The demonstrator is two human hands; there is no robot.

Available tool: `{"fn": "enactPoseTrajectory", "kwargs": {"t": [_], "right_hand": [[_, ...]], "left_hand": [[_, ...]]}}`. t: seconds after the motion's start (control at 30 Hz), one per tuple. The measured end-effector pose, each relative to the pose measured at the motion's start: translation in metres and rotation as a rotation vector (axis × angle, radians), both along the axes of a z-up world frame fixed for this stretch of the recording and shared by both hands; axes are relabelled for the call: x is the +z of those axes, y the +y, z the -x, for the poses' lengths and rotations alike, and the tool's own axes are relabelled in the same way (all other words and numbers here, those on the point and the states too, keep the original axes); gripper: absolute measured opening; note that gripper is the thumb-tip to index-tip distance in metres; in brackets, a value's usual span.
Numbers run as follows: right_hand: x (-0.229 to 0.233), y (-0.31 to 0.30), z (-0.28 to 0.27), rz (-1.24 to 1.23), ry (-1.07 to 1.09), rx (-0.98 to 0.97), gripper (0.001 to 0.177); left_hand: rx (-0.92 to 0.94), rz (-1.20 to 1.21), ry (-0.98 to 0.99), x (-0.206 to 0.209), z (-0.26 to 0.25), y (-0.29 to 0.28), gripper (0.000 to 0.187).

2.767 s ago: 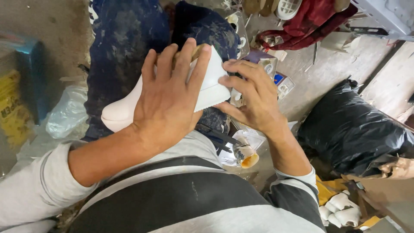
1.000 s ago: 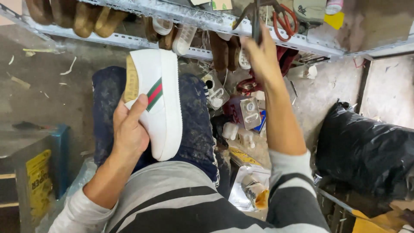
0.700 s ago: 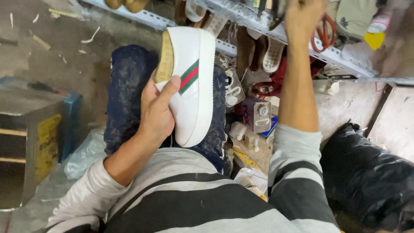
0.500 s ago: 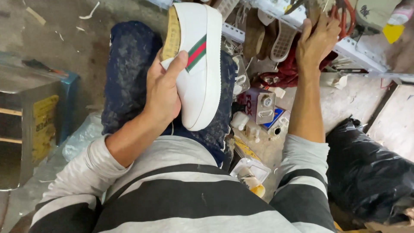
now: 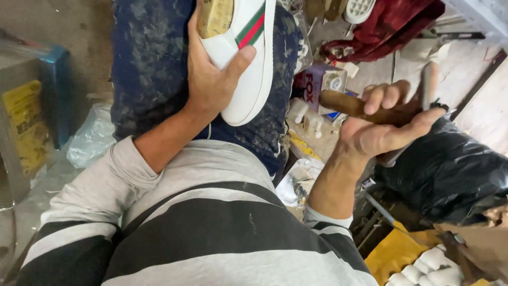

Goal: The person holds a white slip-on shoe with a green and red stripe, pressing the sole and upper together by hand. They then use a hammer to tap along the side of the shoe, securing the sole to the upper.

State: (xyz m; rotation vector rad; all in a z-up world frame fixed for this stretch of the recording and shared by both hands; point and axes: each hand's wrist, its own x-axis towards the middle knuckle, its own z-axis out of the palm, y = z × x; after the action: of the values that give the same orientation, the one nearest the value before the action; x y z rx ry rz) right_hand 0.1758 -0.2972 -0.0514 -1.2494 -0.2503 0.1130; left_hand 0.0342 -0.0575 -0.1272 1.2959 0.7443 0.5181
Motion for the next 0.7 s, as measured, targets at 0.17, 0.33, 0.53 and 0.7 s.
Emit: {"fn": "enactPoseTrajectory", "kwargs": {"t": [0.17,0.33,0.53,0.7], "right_hand": [[-0.005,0.024,0.060,0.309,0.410,0.174,0.053],[0.007,0.021,0.073,0.708,0.130,0.456,0.063],[0.016,0.024,0.083,0.991,0.356,0.879,0.046],[0.036,0.048,0.112,1.313,0.189,1.000,0.059]], "left_hand": [[0.135,0.204,-0.154,0.012,-0.011,0.001,0.049],[0.116,0.250,-0.246,0.021,-0.010,0.004,0.038],[0.132,0.214,-0.183,0.031,-0.012,0.011,0.034],[0.132,0.298,-0.182,0.034,-0.009,0.016,0.039]]}}
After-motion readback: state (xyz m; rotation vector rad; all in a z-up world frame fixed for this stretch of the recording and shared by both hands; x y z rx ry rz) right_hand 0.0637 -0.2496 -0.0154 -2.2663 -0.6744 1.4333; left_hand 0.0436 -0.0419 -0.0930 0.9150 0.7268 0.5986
